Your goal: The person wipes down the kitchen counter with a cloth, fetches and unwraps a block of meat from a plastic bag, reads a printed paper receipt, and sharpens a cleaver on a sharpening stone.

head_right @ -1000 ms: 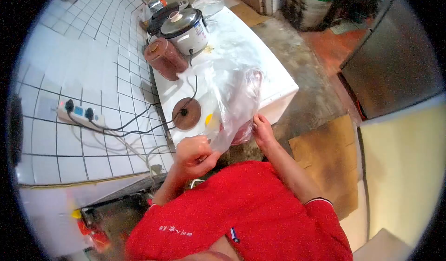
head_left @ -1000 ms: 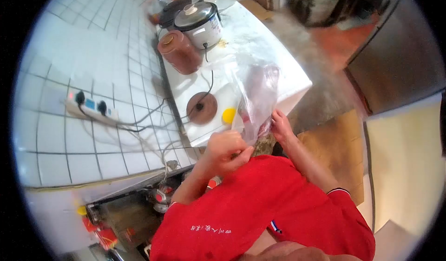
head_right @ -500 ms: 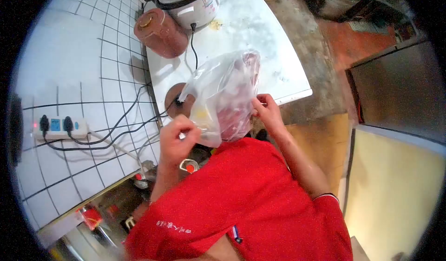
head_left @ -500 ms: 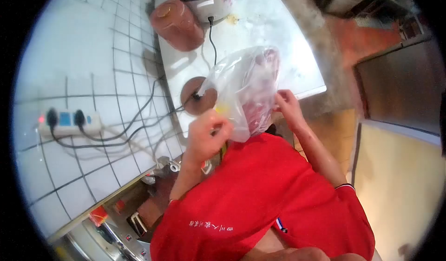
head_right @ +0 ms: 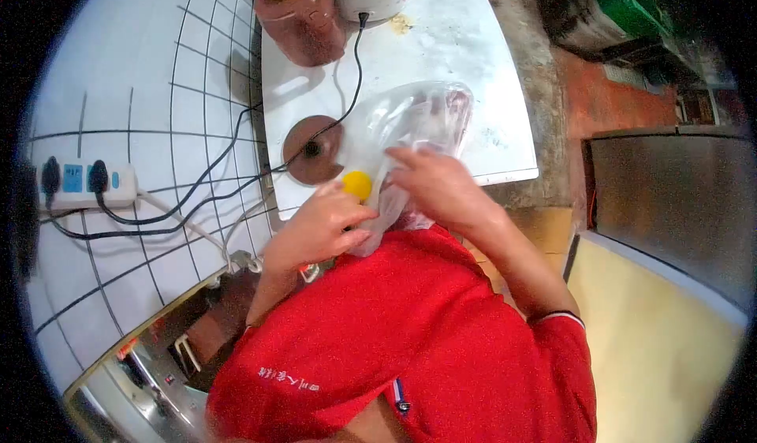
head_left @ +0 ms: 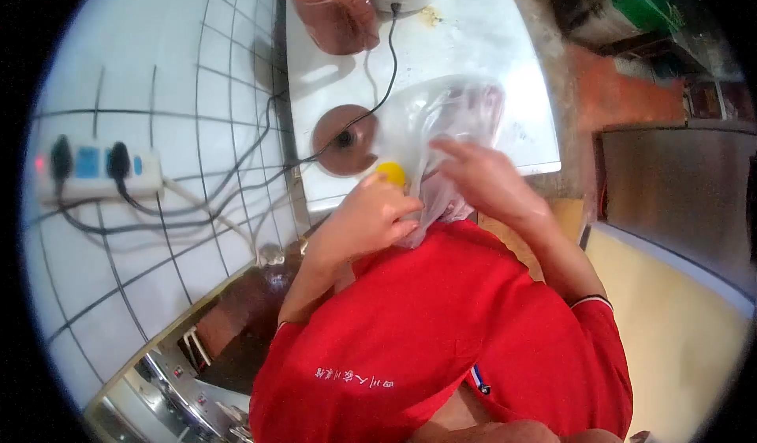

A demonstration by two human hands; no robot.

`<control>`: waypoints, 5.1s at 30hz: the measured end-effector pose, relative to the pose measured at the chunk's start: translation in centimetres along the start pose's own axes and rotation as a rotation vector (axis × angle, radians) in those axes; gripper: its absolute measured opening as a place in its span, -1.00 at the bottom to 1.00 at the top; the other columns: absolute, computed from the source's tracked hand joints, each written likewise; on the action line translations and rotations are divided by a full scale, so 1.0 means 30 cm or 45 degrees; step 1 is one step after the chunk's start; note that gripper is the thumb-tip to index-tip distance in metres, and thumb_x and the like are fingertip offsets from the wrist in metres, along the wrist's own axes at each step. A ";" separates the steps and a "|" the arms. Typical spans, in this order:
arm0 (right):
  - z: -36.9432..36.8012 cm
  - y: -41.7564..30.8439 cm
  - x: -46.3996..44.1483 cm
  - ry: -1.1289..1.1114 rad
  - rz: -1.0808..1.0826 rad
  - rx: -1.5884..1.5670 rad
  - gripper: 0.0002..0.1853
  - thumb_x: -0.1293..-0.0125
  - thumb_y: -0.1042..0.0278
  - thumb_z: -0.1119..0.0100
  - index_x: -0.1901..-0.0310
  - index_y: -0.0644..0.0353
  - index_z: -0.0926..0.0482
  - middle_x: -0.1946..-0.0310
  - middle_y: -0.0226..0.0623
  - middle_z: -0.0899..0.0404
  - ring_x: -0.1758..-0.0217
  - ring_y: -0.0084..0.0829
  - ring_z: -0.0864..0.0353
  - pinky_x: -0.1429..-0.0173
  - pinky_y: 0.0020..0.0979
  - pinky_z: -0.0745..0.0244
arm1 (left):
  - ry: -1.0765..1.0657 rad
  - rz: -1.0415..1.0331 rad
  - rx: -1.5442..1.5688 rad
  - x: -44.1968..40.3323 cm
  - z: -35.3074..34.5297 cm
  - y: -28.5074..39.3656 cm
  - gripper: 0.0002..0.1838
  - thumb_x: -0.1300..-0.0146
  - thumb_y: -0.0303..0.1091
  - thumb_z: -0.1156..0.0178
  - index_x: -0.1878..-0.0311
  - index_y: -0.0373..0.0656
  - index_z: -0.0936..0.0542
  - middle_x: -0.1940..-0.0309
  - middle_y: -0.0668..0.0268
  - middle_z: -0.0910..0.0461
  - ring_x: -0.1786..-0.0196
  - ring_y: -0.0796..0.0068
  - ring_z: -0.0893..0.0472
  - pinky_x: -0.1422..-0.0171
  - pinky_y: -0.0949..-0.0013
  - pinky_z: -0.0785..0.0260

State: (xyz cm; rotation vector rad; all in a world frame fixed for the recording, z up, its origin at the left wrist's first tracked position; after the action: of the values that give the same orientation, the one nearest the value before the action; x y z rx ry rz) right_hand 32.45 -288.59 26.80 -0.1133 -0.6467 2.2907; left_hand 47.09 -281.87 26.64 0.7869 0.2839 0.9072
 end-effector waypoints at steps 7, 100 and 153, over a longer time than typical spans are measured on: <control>0.137 0.176 0.329 0.206 -0.366 0.095 -0.91 -0.29 0.60 -0.15 0.18 0.30 -0.57 -0.31 -0.13 -0.58 -0.22 -0.03 -0.66 -0.21 -0.15 -0.63 | -0.096 0.273 -0.120 0.021 -0.100 -0.111 -0.81 -0.29 -0.28 -0.30 0.11 -0.11 -0.74 0.24 0.13 -0.73 0.16 0.00 -0.69 0.04 0.06 -0.53; -0.238 0.496 0.400 0.555 -0.719 -1.448 -0.24 -0.26 -0.02 -0.51 -0.31 0.40 -0.49 -0.14 0.03 -0.67 -0.14 -0.25 -0.69 -0.19 -0.26 -0.58 | 0.195 0.561 1.391 -0.699 -0.393 -0.329 -0.54 -0.36 -0.40 -0.30 -0.31 -0.26 -0.54 -0.10 0.25 -0.69 -0.09 0.41 -0.68 -0.19 0.29 -0.59; 0.424 0.582 0.851 0.866 -1.361 0.299 -0.71 -0.24 0.36 -0.16 0.05 0.26 -0.68 0.08 0.12 -0.71 0.13 0.13 -0.75 -0.03 0.07 -0.67 | -1.305 0.426 2.576 -0.579 -0.896 0.554 -0.15 -0.43 0.47 -0.01 -0.48 -0.02 -0.40 -0.31 0.17 -0.54 -0.35 0.05 -0.51 -0.52 -0.13 -0.35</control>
State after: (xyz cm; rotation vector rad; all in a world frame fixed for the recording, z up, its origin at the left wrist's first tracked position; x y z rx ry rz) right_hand -0.53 -286.91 32.18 -0.3236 -0.0175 1.1537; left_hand 12.44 -276.43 18.25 3.0663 0.0478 0.0809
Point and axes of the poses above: each hand's wrist, its own x-axis away from the middle knuckle, its own z-axis out of the back of the hand, y = z × x, the point moved 8 cm from there along -x, towards the middle knuckle
